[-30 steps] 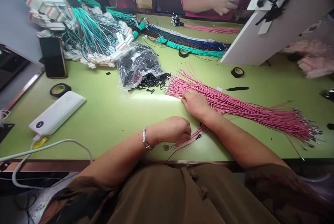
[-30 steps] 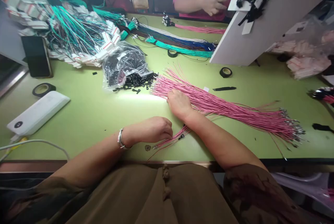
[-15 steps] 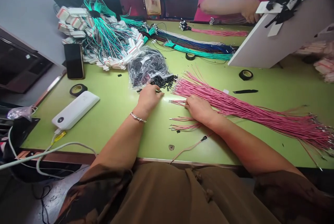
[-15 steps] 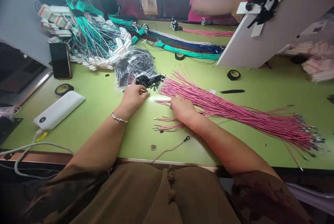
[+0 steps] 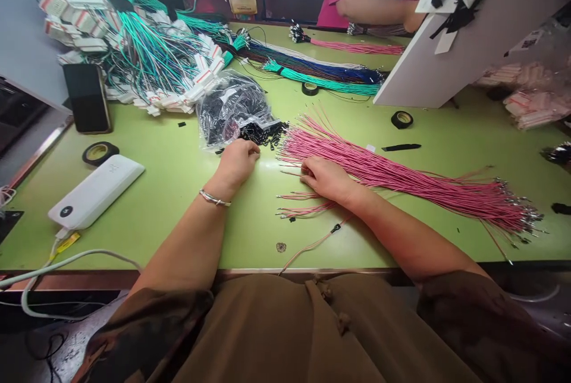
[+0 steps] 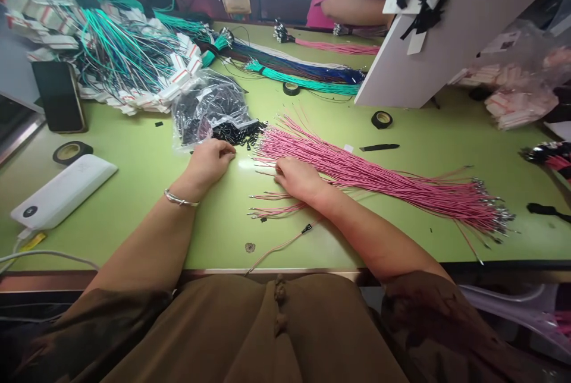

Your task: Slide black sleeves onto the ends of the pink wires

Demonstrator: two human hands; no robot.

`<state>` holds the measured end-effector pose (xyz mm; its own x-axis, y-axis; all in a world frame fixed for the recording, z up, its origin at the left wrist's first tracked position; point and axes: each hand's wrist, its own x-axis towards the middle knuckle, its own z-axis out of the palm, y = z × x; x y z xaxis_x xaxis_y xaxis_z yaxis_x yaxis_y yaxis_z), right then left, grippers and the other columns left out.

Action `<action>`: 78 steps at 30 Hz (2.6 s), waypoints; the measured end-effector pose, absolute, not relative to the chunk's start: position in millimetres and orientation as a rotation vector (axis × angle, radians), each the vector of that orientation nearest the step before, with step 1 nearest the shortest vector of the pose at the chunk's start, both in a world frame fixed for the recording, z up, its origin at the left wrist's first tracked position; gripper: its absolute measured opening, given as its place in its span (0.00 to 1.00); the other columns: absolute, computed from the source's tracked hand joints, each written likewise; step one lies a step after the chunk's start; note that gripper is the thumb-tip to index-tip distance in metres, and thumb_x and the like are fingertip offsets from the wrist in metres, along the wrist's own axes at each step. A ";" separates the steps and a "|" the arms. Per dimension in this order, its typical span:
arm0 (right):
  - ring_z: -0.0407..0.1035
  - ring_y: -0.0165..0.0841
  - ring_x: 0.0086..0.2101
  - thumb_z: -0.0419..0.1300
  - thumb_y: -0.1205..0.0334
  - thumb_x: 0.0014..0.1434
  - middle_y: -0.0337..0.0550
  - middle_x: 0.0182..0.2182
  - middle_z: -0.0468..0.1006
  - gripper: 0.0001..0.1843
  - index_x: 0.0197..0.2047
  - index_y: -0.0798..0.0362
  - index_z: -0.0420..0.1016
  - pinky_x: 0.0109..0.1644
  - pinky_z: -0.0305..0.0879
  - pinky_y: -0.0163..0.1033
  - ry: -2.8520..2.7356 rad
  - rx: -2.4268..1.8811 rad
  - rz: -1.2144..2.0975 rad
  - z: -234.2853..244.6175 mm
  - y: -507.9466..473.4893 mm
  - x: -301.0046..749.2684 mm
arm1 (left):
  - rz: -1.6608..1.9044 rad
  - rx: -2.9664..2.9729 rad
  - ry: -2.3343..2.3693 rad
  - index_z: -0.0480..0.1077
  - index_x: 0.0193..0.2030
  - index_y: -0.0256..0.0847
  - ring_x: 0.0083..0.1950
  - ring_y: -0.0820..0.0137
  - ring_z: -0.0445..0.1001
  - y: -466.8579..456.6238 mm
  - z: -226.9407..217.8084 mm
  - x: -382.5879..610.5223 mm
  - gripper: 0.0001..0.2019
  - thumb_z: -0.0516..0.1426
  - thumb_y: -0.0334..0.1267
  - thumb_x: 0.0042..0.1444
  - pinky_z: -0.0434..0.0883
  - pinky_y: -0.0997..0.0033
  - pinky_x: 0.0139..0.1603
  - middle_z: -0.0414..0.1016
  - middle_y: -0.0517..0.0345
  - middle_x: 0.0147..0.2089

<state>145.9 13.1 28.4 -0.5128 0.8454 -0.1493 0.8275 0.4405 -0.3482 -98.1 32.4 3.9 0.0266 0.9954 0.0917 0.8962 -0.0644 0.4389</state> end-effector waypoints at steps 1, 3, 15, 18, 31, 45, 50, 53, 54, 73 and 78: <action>0.70 0.37 0.41 0.57 0.59 0.63 0.48 0.43 0.78 0.08 0.40 0.54 0.75 0.40 0.59 0.38 -2.636 -1.534 0.588 28.5 11.6 144.0 | 0.555 2.002 1.954 0.78 0.37 0.38 0.40 0.61 0.73 33.1 3.4 -100.4 0.08 0.58 0.31 0.53 0.69 0.63 0.47 0.77 0.50 0.37; 0.71 0.38 0.42 0.56 0.61 0.64 0.49 0.43 0.78 0.08 0.39 0.54 0.75 0.39 0.59 0.38 -2.654 -1.566 0.575 28.5 8.9 140.9 | 0.575 1.959 1.955 0.78 0.34 0.38 0.38 0.62 0.72 34.5 2.5 -103.6 0.06 0.58 0.31 0.52 0.69 0.62 0.46 0.76 0.51 0.34; 0.56 0.25 0.22 0.60 0.58 0.53 0.33 0.19 0.65 0.10 0.26 0.55 0.68 0.30 0.53 0.34 -1.771 -1.400 1.223 16.7 30.9 159.9 | 1.083 1.078 1.213 0.78 0.38 0.34 0.26 0.75 0.69 11.2 7.5 -62.1 0.13 0.66 0.39 0.47 0.66 0.74 0.27 0.74 0.56 0.27; 0.53 0.24 0.23 0.61 0.54 0.48 0.33 0.19 0.62 0.12 0.24 0.56 0.70 0.30 0.51 0.34 -1.737 -1.311 1.248 16.8 29.5 159.1 | 1.032 0.924 1.103 0.79 0.38 0.33 0.27 0.77 0.70 8.4 3.5 -53.8 0.15 0.69 0.37 0.42 0.67 0.77 0.29 0.76 0.55 0.29; 0.53 0.25 0.24 0.59 0.53 0.47 0.33 0.17 0.59 0.14 0.20 0.54 0.65 0.29 0.52 0.35 -1.783 -1.345 1.111 8.1 30.5 159.6 | 0.997 0.928 1.098 0.81 0.37 0.33 0.26 0.77 0.70 8.4 3.2 -55.4 0.15 0.70 0.37 0.42 0.66 0.78 0.27 0.76 0.54 0.28; 0.56 0.25 0.22 0.59 0.53 0.52 0.34 0.19 0.66 0.13 0.25 0.55 0.70 0.28 0.53 0.33 -1.943 -1.291 1.189 7.8 29.8 162.9 | 0.955 1.247 1.253 0.79 0.33 0.35 0.25 0.74 0.72 1.2 8.2 -37.7 0.08 0.66 0.36 0.45 0.72 0.71 0.33 0.77 0.57 0.25; 0.57 0.24 0.22 0.60 0.53 0.52 0.35 0.19 0.69 0.14 0.24 0.55 0.69 0.28 0.53 0.32 -2.053 -1.177 1.307 8.9 28.5 163.6 | 0.936 1.497 1.233 0.78 0.30 0.38 0.31 0.71 0.74 0.2 -0.3 -29.6 0.05 0.64 0.35 0.45 0.71 0.70 0.38 0.79 0.58 0.29; 0.56 0.23 0.19 0.60 0.49 0.53 0.37 0.19 0.70 0.17 0.26 0.56 0.71 0.24 0.51 0.32 -1.963 -1.211 1.428 10.6 29.2 165.1 | 0.956 1.559 1.209 0.75 0.32 0.39 0.29 0.73 0.71 -2.6 -0.3 -26.1 0.05 0.63 0.35 0.47 0.68 0.73 0.35 0.77 0.61 0.28; 0.55 0.23 0.18 0.59 0.47 0.54 0.37 0.20 0.71 0.19 0.28 0.57 0.73 0.23 0.50 0.32 -1.904 -1.235 1.467 11.3 29.7 165.9 | 0.946 1.570 1.210 0.74 0.32 0.39 0.28 0.74 0.70 -3.9 0.4 -25.4 0.05 0.64 0.36 0.47 0.67 0.74 0.32 0.76 0.62 0.26; 0.50 0.23 0.20 0.60 0.53 0.55 0.31 0.17 0.62 0.15 0.35 0.55 0.82 0.28 0.46 0.35 -2.381 -1.226 1.158 43.8 29.0 173.6 | 0.936 1.372 1.103 0.67 0.39 0.40 0.29 0.71 0.77 -9.4 11.5 -27.4 0.11 0.63 0.34 0.49 0.73 0.72 0.32 0.78 0.59 0.27; 0.56 0.25 0.20 0.63 0.64 0.49 0.33 0.16 0.68 0.06 0.30 0.52 0.81 0.28 0.48 0.36 -2.628 -1.328 1.158 57.1 31.4 182.7 | 0.927 1.485 1.126 0.71 0.40 0.39 0.35 0.68 0.79 -10.4 10.0 -28.1 0.10 0.63 0.35 0.50 0.73 0.70 0.38 0.81 0.55 0.33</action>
